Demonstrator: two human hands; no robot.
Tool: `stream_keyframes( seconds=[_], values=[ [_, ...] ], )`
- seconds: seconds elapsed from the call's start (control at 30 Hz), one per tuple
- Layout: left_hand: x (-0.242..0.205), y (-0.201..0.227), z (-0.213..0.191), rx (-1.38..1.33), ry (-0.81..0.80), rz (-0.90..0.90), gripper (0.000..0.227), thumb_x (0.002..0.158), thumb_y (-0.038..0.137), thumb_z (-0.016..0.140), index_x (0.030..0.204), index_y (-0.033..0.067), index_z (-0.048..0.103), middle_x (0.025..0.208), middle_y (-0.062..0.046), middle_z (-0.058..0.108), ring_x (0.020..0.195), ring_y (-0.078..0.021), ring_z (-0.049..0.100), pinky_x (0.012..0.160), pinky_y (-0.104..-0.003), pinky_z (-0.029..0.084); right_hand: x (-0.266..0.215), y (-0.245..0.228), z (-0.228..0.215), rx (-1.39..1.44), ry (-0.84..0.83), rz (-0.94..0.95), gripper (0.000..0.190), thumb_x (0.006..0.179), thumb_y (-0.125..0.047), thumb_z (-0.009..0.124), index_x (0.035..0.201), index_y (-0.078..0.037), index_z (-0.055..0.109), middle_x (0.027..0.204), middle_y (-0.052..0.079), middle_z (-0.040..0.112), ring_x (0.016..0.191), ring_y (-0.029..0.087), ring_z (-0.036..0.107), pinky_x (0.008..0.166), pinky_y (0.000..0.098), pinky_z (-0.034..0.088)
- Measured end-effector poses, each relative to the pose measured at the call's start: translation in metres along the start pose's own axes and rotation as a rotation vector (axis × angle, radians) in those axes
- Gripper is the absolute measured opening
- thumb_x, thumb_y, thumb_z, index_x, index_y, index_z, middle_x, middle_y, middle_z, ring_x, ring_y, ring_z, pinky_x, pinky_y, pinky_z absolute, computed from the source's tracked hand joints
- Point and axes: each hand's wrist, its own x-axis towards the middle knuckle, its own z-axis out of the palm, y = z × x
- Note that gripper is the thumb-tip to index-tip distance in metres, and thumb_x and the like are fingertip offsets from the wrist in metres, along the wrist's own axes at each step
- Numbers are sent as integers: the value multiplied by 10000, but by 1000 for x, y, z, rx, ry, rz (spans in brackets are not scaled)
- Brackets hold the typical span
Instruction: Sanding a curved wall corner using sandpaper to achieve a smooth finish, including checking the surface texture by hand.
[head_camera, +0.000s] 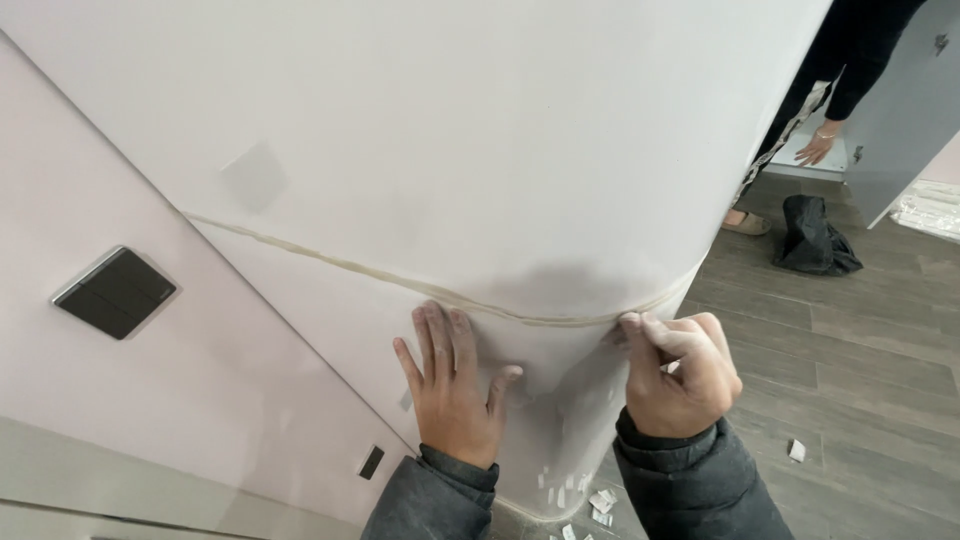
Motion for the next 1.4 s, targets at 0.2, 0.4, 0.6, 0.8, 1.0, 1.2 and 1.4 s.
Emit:
stream_keyframes(
  seconds=[0.2, 0.4, 0.6, 0.8, 1.0, 1.2, 1.4],
  values=[
    [2, 7, -5, -189, 26, -54, 957, 1209, 651, 469, 1896, 44, 193, 1987, -267, 161, 1865, -494, 136, 1490, -766, 131, -2, -16, 15, 22, -91, -87, 290, 967, 58, 989, 966, -86, 738, 838, 71, 830, 714, 196, 644, 851, 388, 540],
    [0, 10, -4, -242, 11, -105, 996, 1173, 725, 401, 1881, 44, 239, 1978, -301, 159, 1850, -546, 138, 1433, -817, 176, -18, 23, 6, 144, 115, 228, 295, 1094, 125, 862, 1008, -67, 656, 917, 84, 664, 838, 188, 584, 692, 310, 570],
    [1, 16, -13, -212, 44, -147, 973, 1178, 718, 382, 1900, 87, 222, 1996, -255, 173, 1862, -494, 195, 1445, -774, 218, -11, 53, 3, 189, 156, 457, 204, 1159, 50, 839, 1059, -53, 694, 1011, 73, 656, 860, 151, 668, 800, 273, 606],
    [6, 32, -26, -336, 12, -242, 977, 1165, 663, 461, 1890, 56, 217, 2003, -244, 123, 1862, -505, 158, 1400, -792, 241, -12, 27, 9, 317, 29, 288, 298, 1006, 83, 866, 959, -125, 657, 873, 25, 642, 895, 179, 634, 675, 306, 650],
    [6, 37, -29, -361, -4, -272, 1025, 1117, 666, 539, 1878, 50, 237, 2000, -252, 102, 1860, -489, 144, 1395, -753, 292, 12, 4, 5, 483, 8, 375, 337, 1074, 173, 713, 933, -98, 571, 939, 84, 570, 631, 215, 747, 551, 344, 743],
    [9, 36, -36, -352, -45, -287, 1036, 1099, 655, 577, 1883, 76, 224, 2005, -233, 92, 1864, -461, 133, 1368, -776, 317, 6, 42, 11, 360, 179, 587, 253, 1180, 6, 767, 1020, -112, 612, 896, 25, 623, 714, 110, 602, 668, 260, 526],
    [11, 32, -37, -407, -2, -230, 1010, 1111, 581, 624, 1864, 28, 242, 1994, -257, 87, 1862, -465, 143, 1463, -573, 320, 4, 62, 13, 390, 179, 683, 286, 1180, 9, 769, 976, -111, 609, 786, 20, 605, 653, 105, 575, 617, 262, 498]
  ],
)
